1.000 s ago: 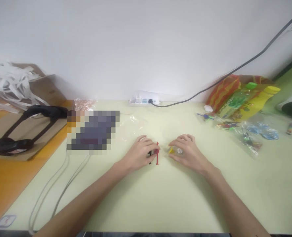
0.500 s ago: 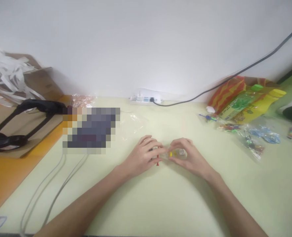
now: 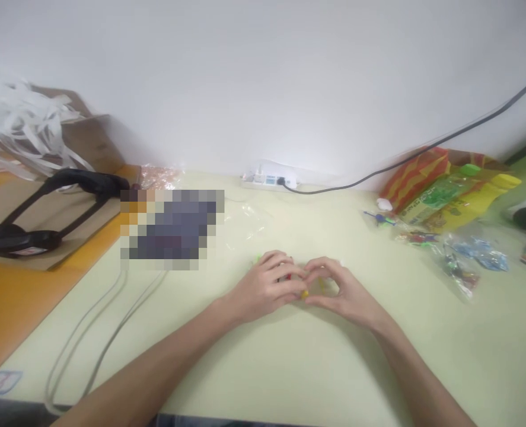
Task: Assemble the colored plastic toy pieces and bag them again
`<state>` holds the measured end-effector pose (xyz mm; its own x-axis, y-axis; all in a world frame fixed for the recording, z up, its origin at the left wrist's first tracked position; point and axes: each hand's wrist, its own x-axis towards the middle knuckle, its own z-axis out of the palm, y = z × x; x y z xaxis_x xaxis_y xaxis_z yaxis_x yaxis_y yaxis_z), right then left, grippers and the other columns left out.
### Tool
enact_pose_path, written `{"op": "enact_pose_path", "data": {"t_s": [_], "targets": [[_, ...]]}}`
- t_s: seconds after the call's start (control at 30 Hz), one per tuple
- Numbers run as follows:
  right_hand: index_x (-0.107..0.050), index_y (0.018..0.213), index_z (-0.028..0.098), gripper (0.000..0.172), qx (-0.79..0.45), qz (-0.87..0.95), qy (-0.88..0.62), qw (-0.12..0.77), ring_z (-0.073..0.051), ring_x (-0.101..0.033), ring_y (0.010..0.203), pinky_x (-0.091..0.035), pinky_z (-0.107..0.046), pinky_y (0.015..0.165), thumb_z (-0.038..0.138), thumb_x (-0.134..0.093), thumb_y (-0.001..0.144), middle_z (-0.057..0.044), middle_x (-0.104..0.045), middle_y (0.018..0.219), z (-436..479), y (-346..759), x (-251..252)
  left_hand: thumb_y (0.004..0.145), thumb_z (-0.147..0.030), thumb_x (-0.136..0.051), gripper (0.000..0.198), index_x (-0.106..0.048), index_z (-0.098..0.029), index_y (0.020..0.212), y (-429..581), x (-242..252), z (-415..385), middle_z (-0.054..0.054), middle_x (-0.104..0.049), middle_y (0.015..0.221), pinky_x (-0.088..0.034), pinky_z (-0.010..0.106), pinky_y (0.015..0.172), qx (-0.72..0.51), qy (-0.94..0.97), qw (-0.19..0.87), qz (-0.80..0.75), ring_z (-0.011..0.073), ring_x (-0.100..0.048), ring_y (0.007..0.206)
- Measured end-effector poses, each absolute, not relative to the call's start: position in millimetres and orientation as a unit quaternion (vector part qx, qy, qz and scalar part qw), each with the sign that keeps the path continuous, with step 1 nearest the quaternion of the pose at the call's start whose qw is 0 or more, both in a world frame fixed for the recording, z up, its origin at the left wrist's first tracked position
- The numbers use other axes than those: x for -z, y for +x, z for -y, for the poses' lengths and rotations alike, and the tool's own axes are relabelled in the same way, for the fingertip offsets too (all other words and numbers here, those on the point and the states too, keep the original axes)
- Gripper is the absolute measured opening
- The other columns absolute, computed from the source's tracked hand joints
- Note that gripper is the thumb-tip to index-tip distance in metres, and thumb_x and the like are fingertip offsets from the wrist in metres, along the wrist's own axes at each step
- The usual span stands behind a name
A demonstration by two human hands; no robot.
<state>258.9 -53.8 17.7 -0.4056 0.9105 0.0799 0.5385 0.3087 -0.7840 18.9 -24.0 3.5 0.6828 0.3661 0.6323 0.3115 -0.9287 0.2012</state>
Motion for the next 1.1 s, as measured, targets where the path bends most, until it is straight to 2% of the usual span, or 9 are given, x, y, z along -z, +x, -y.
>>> {"op": "enact_pose_path", "data": {"t_s": [0.17, 0.3, 0.43, 0.63, 0.93, 1.1], "targets": [[-0.072, 0.100, 0.032, 0.017, -0.139, 0.808, -0.516, 0.248, -0.033, -0.051, 0.123, -0.032, -0.059, 0.107, 0.045, -0.064, 0.094, -0.004, -0.067, 0.132, 46, 280, -15, 0.094, -0.019, -0.068, 0.009, -0.065, -0.020, 0.103, 16, -1, 25, 0.002, -0.076, 0.101, -0.050, 0.039, 0.100, -0.385, 0.901, 0.061, -0.191, 0.0180, -0.067, 0.102], [-0.075, 0.092, 0.032, 0.016, -0.086, 0.823, -0.525, 0.198, -0.034, -0.047, 0.124, -0.032, -0.060, 0.103, 0.036, -0.060, 0.096, -0.001, -0.063, 0.139, 44, 289, -4, 0.096, -0.017, -0.065, 0.010, -0.065, -0.021, 0.105, 15, 0, 27, 0.000, -0.078, 0.098, -0.049, 0.039, 0.102, -0.392, 0.895, 0.044, -0.209, 0.0168, -0.069, 0.100], [-0.076, 0.091, 0.031, 0.014, -0.062, 0.829, -0.524, 0.186, -0.034, -0.048, 0.121, -0.032, -0.061, 0.102, 0.032, -0.062, 0.094, -0.003, -0.065, 0.135, 42, 289, 6, 0.097, -0.018, -0.063, 0.013, -0.067, -0.022, 0.109, 15, -1, 28, 0.001, -0.078, 0.098, -0.049, 0.040, 0.103, -0.388, 0.895, 0.035, -0.219, 0.0167, -0.070, 0.099], [-0.075, 0.087, 0.029, 0.013, -0.069, 0.836, -0.512, 0.185, -0.035, -0.048, 0.118, -0.032, -0.062, 0.099, 0.035, -0.064, 0.092, -0.005, -0.068, 0.130, 39, 287, 11, 0.097, -0.020, -0.064, 0.014, -0.067, -0.022, 0.110, 12, -1, 25, 0.002, -0.077, 0.101, -0.049, 0.040, 0.101, -0.382, 0.895, 0.040, -0.226, 0.0165, -0.068, 0.097], [-0.071, 0.091, 0.028, 0.015, -0.108, 0.845, -0.488, 0.190, -0.034, -0.051, 0.116, -0.034, -0.060, 0.098, 0.027, -0.057, 0.096, -0.005, -0.071, 0.126, 40, 277, 10, 0.098, -0.023, -0.062, 0.012, -0.067, -0.021, 0.109, 13, -1, 26, 0.004, -0.076, 0.102, -0.048, 0.041, 0.102, -0.367, 0.899, 0.057, -0.233, 0.0184, -0.068, 0.102], [-0.067, 0.096, 0.028, 0.014, -0.199, 0.827, -0.453, 0.266, -0.029, -0.052, 0.123, -0.033, -0.057, 0.107, 0.032, -0.054, 0.100, -0.003, -0.070, 0.128, 47, 265, -8, 0.097, -0.020, -0.064, 0.018, -0.065, -0.021, 0.116, 13, 1, 26, 0.005, -0.076, 0.106, -0.050, 0.041, 0.102, -0.386, 0.893, 0.073, -0.222, 0.0189, -0.068, 0.103]]}}
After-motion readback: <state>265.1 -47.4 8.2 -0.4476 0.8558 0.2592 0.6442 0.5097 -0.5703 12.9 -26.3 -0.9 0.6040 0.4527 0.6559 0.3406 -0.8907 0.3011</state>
